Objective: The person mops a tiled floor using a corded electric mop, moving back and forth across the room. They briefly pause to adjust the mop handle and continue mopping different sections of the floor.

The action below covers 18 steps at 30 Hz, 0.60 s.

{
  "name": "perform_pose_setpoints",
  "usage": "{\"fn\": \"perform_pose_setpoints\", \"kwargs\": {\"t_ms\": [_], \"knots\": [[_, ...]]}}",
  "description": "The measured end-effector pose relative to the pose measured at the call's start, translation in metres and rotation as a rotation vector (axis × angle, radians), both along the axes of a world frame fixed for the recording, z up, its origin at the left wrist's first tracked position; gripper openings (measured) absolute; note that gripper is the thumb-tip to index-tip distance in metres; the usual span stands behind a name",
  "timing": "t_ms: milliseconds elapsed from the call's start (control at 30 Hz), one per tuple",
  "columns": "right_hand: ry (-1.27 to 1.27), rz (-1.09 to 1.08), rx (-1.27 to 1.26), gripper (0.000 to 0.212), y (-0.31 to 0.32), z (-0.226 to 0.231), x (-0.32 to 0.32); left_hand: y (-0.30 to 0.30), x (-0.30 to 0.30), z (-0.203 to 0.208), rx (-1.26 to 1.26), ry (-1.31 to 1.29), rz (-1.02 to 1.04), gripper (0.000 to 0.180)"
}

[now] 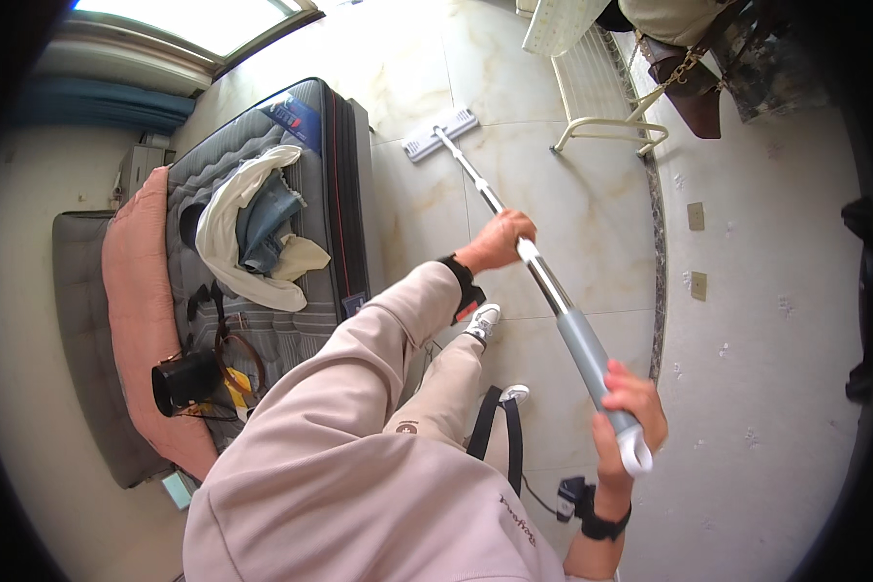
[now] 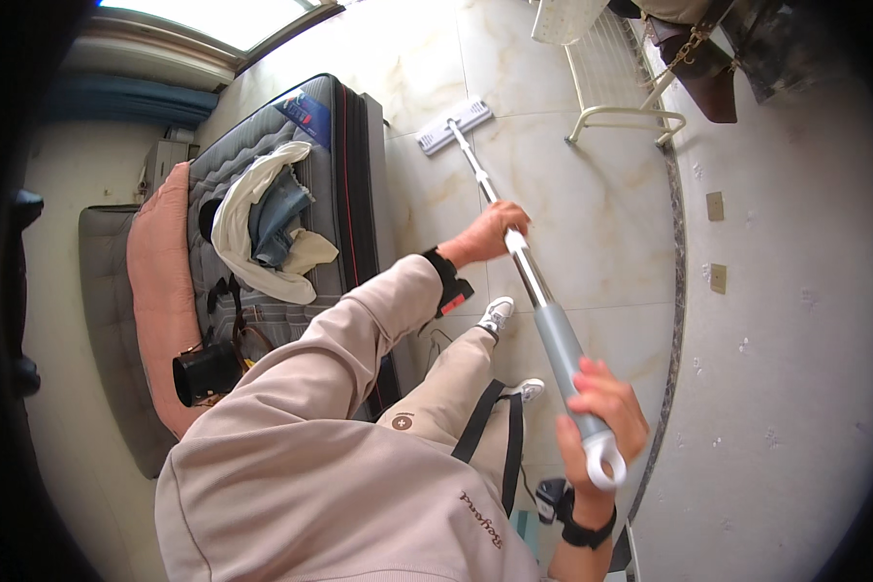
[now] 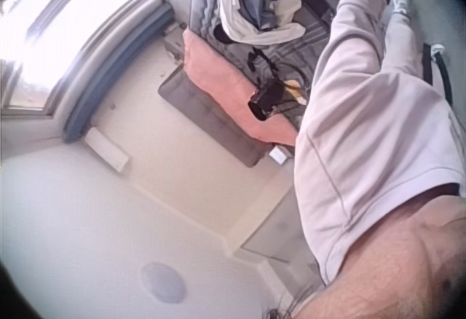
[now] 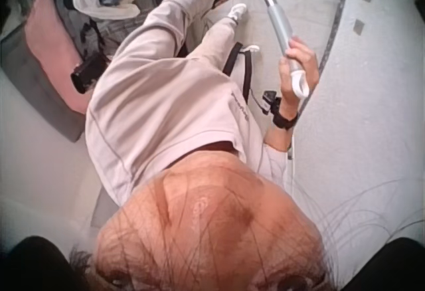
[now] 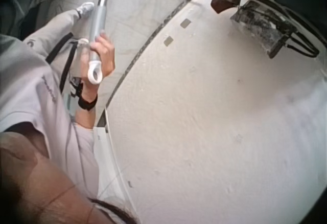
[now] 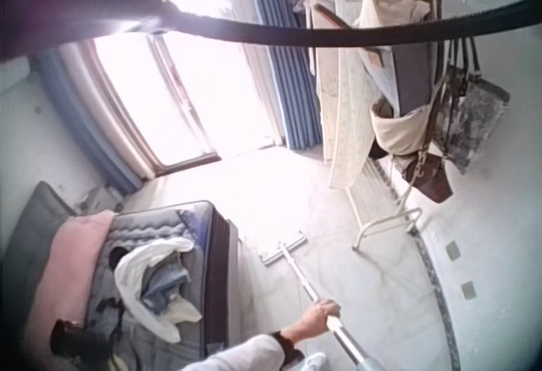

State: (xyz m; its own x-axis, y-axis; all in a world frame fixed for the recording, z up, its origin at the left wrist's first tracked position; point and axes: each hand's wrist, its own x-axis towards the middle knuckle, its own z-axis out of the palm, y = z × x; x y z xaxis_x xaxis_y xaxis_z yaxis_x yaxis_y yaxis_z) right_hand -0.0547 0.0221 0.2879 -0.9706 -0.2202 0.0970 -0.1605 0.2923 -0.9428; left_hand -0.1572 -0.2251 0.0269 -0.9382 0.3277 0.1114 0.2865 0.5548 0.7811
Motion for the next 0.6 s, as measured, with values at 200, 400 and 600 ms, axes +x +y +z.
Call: {"fn": "perform_pose_setpoints", "kwargs": {"t_ms": [200,400,600], "knots": [[-0.04,-0.118,0.111,0.016,0.09,0.052,0.096,0.091,0.084,0.01,0.141,-0.124,-0.056,0.018],[-0.055,-0.219,0.153,0.023,0.17,0.105,0.191,0.184,0.175,0.024,0.198,-0.173,-0.173,0.019],[-0.059,-0.299,0.139,0.023,0.203,0.136,0.246,0.227,0.224,0.055,0.092,-0.292,-0.299,0.019]]}}
